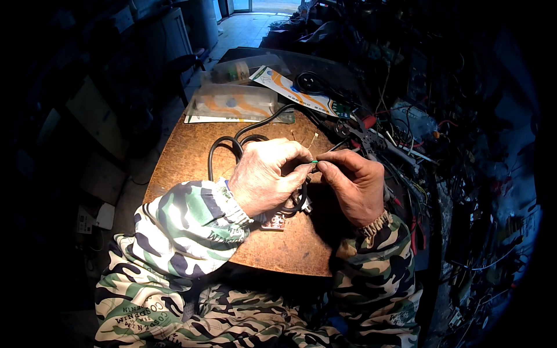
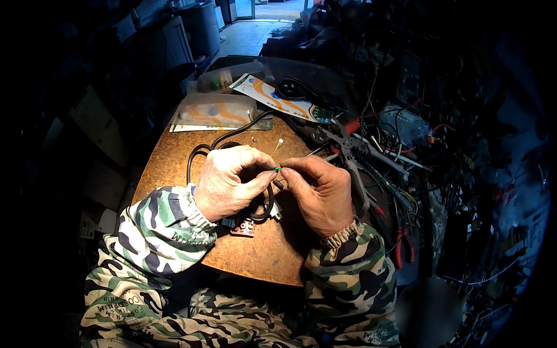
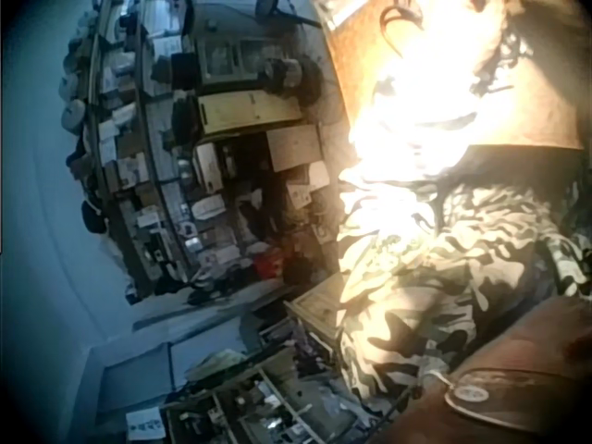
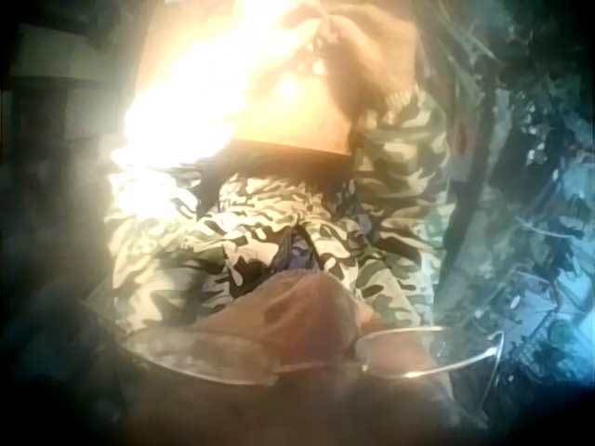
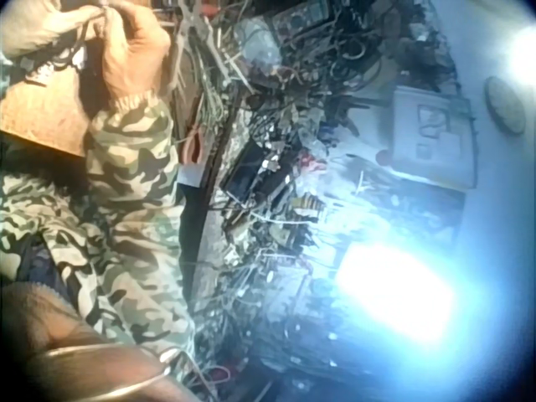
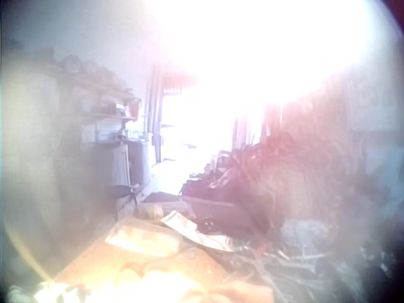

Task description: The person uses pliers to strip insulation from a black cable and then twists the exposed wires by hand. The work is performed on a cluttered workbench in a dimly lit workshop.

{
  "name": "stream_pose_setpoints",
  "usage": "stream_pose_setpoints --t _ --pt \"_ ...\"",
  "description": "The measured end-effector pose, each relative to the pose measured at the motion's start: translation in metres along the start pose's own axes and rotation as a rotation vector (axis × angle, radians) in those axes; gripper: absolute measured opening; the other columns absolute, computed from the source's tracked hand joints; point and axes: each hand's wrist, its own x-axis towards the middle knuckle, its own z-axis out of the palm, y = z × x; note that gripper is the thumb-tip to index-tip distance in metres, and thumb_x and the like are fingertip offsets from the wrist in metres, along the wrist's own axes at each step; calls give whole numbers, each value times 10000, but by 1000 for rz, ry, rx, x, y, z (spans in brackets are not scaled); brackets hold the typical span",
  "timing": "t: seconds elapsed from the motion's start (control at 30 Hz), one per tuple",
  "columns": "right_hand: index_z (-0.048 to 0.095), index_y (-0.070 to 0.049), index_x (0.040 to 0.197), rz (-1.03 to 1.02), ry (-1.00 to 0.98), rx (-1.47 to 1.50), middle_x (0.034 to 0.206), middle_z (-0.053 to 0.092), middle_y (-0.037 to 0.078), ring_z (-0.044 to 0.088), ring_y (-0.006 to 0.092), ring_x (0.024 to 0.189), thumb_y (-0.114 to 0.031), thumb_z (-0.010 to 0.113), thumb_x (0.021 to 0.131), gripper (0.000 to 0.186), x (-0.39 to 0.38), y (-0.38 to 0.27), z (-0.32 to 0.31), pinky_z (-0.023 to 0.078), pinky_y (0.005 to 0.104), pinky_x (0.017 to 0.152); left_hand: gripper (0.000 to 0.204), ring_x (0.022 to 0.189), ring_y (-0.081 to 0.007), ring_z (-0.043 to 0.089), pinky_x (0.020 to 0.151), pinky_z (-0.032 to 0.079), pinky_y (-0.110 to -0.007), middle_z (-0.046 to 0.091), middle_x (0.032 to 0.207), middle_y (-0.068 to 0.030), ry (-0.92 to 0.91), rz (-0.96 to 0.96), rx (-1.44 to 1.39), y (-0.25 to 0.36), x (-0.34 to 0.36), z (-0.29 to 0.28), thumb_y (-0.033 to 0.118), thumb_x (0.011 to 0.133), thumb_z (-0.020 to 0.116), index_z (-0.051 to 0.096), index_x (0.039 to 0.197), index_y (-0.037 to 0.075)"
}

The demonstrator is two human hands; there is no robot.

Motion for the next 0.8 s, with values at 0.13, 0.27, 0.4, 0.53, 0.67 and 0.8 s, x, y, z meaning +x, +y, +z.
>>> stream_pose_setpoints --t 0.13,0.27,0.4,0.53,0.67,0.8 --pt "717 48 964 -96 24 -72 873 713 81 661 101 779 -14 710 900 89 1 4 1 524 248 684 92 661 -150 690 590 533 -269 696 787 -88 -13 -46 -100 0 -1 -1 54 859 747 739 931 -1" --pt "711 46 956 -44 41 -28 796 693 72 651 105 729 -36 699 911 94 0 6 0 510 238 658 90 685 -144 682 600 523 -273 691 795 -86 -39 -24 -116 0 3 -2 44 867 741 745 946 0" --pt "674 50 893 141 -74 137 677 625 55 600 105 625 -117 663 943 175 2 6 -4 471 232 562 85 661 -245 689 583 528 -332 664 761 -111 9 56 -50 0 2 -4 68 832 740 749 909 33" --pt "609 3 800 437 -137 566 627 542 27 501 92 526 -143 620 952 210 3 5 -8 422 259 450 90 659 -241 686 570 525 -324 653 761 -105 9 128 -6 0 4 -2 47 824 732 743 913 38" --pt "632 29 865 529 -127 581 663 562 35 526 102 542 -160 618 952 208 4 -3 -9 433 245 483 94 666 -233 688 576 527 -328 647 764 -106 -4 97 -35 -2 4 -3 44 830 731 739 923 30" --pt "634 30 1112 -100 26 -179 856 633 116 641 197 692 -83 683 860 281 2 4 1 523 293 604 91 689 -224 693 588 529 -330 645 772 -108 -5 18 -92 -5 3 -8 48 839 731 736 926 21"
